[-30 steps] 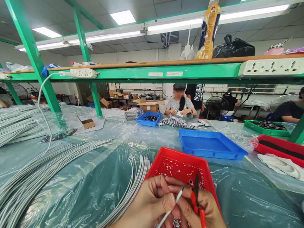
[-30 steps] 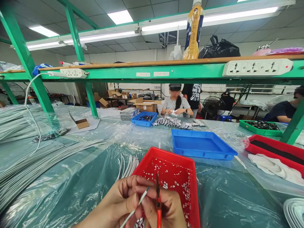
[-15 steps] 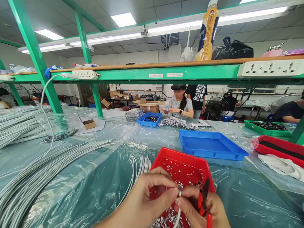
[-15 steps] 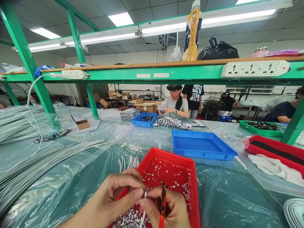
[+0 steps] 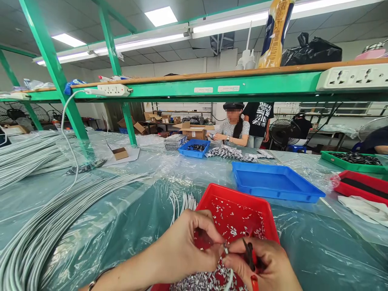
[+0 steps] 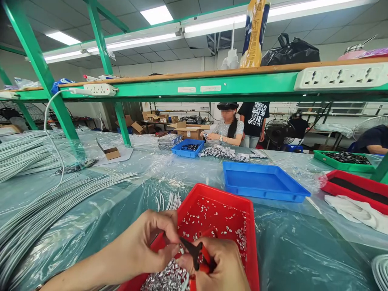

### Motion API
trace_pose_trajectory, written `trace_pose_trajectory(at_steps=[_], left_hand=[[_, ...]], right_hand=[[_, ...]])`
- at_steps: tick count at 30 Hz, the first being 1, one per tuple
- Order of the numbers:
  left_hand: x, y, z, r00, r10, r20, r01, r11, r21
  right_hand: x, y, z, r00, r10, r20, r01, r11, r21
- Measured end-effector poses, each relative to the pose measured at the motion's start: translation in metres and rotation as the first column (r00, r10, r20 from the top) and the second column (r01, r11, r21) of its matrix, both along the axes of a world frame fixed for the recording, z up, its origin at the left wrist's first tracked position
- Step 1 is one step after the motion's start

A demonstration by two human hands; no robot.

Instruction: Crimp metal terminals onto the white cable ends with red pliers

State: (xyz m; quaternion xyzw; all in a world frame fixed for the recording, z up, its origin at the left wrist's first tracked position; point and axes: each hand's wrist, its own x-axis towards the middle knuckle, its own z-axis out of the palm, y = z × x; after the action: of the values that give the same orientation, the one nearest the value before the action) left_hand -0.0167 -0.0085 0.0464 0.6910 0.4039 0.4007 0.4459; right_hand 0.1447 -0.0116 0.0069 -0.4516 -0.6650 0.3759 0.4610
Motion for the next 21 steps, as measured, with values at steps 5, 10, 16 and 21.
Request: trace_pose_trajectory(at_steps=[5,10,16,21], left_hand=[[0.001,0.002,0.004,1.0,-0.02,-0.005,0.02,0.999,-0.033],[-0.002,0.005,0.001,0.994,-0.087,0.07,0.092,0.993,-0.07],[0.0,0.008,-0.002,0.997,-0.062,0.04,0.067,0.988,-0.142],[0.004,0.008,0.0,0.999,-0.039,-0.008,0.037,0.982,-0.185]], right_hand=[[-0.005,0.001,-0.002,0.947,-0.021,-0.322,-0.044,0.98,-0.194],[-0.006,0.005,-0.008,0.891,-0.012,-0.453,-0.104,0.968,-0.229],[-0.002,0.003,-0.007,0.994,-0.04,-0.1,0.038,0.999,-0.021],[0.006,0.006,-0.011,0.987,0.02,0.157,-0.034,0.996,0.088]])
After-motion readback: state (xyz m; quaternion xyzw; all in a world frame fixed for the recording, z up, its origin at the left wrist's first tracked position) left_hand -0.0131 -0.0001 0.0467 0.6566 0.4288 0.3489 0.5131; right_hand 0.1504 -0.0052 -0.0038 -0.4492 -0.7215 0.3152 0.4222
